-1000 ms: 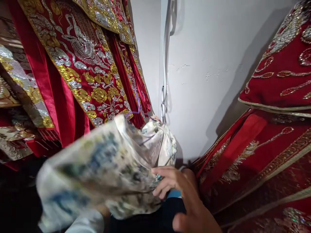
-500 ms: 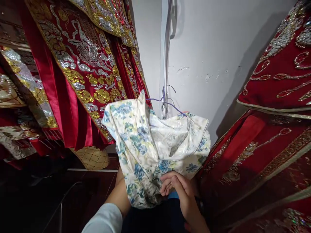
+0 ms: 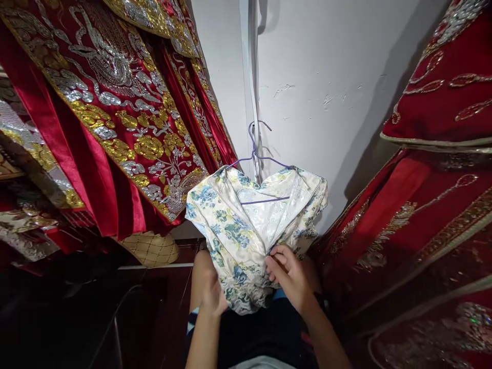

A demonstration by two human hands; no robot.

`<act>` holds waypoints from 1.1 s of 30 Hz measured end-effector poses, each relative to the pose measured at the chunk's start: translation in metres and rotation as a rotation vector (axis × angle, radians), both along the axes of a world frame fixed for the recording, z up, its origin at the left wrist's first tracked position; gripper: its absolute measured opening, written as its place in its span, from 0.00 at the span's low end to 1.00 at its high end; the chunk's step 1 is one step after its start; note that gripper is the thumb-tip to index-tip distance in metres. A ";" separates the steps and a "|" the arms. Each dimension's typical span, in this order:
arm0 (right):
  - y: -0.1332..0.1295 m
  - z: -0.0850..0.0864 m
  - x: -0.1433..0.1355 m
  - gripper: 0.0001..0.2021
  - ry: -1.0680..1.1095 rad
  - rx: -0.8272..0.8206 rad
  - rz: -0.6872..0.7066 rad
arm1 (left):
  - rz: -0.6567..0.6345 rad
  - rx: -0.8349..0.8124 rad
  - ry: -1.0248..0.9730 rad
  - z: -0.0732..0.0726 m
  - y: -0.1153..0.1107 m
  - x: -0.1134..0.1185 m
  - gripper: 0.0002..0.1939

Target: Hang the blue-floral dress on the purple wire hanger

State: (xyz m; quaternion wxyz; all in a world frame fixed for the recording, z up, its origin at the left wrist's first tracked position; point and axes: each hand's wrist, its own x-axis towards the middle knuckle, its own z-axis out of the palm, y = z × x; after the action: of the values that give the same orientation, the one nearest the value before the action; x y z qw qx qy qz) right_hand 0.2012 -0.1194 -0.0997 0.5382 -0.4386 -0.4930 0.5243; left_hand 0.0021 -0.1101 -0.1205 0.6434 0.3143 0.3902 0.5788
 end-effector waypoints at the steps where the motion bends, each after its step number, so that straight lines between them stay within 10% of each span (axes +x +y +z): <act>1: 0.001 0.000 -0.003 0.18 -0.026 0.009 0.040 | 0.021 -0.036 0.024 0.005 -0.003 0.003 0.40; 7: 0.005 0.006 -0.015 0.21 -0.044 0.067 -0.004 | 0.119 -0.012 0.125 0.022 -0.004 0.019 0.33; 14: -0.002 0.007 -0.005 0.19 -0.075 0.000 -0.137 | 0.790 0.475 0.553 -0.005 0.003 0.040 0.22; 19: -0.004 0.011 -0.008 0.18 -0.037 0.020 -0.083 | 0.310 0.580 0.867 0.013 -0.007 0.075 0.04; 23: 0.018 0.029 0.000 0.18 0.082 -0.007 -0.182 | 0.172 0.566 0.899 0.022 -0.001 0.085 0.06; 33: 0.119 0.160 0.017 0.12 0.233 0.245 -0.171 | -0.143 0.651 1.168 0.012 0.021 0.073 0.08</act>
State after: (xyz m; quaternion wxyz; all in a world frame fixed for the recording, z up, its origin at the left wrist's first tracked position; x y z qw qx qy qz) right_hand 0.2178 -0.0004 0.0599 0.6836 -0.3465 -0.4485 0.4599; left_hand 0.0753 -0.0889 -0.1082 0.2359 0.7789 0.4580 0.3576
